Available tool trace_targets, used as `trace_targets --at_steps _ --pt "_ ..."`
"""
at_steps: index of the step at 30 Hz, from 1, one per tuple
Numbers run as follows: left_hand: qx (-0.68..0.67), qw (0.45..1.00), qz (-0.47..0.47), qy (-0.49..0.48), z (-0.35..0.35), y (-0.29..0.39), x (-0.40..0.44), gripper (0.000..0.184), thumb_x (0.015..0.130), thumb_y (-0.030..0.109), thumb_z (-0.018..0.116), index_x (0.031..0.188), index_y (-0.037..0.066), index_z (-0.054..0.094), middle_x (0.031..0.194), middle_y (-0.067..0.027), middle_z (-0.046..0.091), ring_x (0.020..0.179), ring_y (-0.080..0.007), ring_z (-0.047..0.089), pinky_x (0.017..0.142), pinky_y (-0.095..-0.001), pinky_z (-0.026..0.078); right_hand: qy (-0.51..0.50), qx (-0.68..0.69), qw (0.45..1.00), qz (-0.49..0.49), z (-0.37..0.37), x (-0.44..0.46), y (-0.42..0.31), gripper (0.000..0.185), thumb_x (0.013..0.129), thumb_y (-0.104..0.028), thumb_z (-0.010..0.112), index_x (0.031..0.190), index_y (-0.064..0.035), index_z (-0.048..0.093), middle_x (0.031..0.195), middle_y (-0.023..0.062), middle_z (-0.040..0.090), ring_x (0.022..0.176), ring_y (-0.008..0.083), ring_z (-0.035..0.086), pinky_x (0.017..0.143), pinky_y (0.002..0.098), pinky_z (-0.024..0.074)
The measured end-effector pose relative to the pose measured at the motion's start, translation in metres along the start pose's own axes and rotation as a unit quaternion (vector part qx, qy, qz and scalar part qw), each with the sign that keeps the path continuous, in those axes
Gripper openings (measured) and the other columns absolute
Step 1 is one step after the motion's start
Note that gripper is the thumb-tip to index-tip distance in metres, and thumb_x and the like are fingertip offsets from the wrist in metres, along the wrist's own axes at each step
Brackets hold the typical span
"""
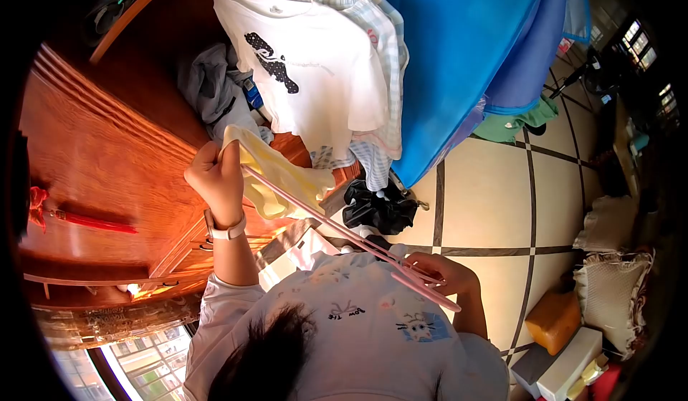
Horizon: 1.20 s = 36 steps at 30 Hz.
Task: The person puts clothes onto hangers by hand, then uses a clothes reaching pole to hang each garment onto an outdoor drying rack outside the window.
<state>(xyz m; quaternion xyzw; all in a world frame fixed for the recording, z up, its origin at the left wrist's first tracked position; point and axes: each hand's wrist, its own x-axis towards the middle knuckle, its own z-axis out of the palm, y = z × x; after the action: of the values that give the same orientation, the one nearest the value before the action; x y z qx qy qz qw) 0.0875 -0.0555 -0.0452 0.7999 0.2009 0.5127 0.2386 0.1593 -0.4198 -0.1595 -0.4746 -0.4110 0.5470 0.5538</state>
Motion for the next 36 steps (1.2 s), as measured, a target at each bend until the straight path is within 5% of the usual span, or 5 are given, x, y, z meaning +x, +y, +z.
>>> trace_targets --at_steps 16,21,28,34,36 --pt "-0.021 0.991 0.128 -0.037 0.0 0.019 0.026 0.039 0.07 0.001 0.069 0.05 0.003 0.035 0.044 -0.0077 0.034 0.036 -0.0197 0.03 0.035 -0.0286 0.023 -0.027 0.006 0.989 0.145 -0.007 0.007 -0.025 0.04 0.066 -0.027 0.069 0.088 -0.0082 0.042 0.065 -0.0024 0.04 0.056 0.0073 0.036 0.05 0.0218 0.0281" --pt "-0.108 0.92 0.306 -0.218 0.003 0.048 0.022 0.034 0.068 0.012 0.071 0.051 0.005 0.041 0.046 -0.0046 0.039 0.036 -0.0183 0.038 0.034 -0.0291 0.028 -0.016 0.016 0.985 0.171 0.002 0.036 -0.033 0.04 0.066 -0.025 0.071 0.088 -0.0077 0.042 0.066 -0.002 0.04 0.057 0.0066 0.036 0.05 0.0211 0.0286" --pt "-0.25 0.886 0.372 -0.12 0.02 0.084 -0.028 0.043 0.06 0.014 0.075 0.047 0.008 0.034 0.051 0.0005 0.036 0.038 -0.0096 0.033 0.033 -0.0229 0.026 0.032 0.111 0.988 0.104 0.027 0.069 -0.03 0.048 0.063 -0.014 0.066 0.102 -0.0055 0.04 0.074 -0.0028 0.031 0.06 0.006 0.029 0.053 0.0197 0.0265" --pt "-0.061 0.94 0.332 -0.058 -0.002 0.082 -0.001 0.067 0.059 0.06 0.063 0.094 0.005 0.049 0.096 -0.0163 0.045 0.086 -0.0294 0.043 0.07 -0.0389 0.035 0.062 -0.122 0.99 -0.034 0.007 0.061 -0.041 0.043 0.056 -0.024 0.067 0.086 0.0016 0.051 0.054 -0.0042 0.031 0.044 0.0045 0.026 0.04 0.0225 0.0184" --pt "-0.061 0.931 0.326 -0.154 -0.006 0.086 0.006 0.057 0.06 0.058 0.061 0.079 0.005 0.054 0.078 -0.01 0.05 0.071 -0.0246 0.047 0.065 -0.0361 0.035 0.072 -0.077 0.994 -0.031 0.004 0.057 -0.036 0.048 0.055 -0.031 0.069 0.085 0.0016 0.049 0.056 -0.0045 0.033 0.045 0.0035 0.027 0.041 0.0217 0.0188"
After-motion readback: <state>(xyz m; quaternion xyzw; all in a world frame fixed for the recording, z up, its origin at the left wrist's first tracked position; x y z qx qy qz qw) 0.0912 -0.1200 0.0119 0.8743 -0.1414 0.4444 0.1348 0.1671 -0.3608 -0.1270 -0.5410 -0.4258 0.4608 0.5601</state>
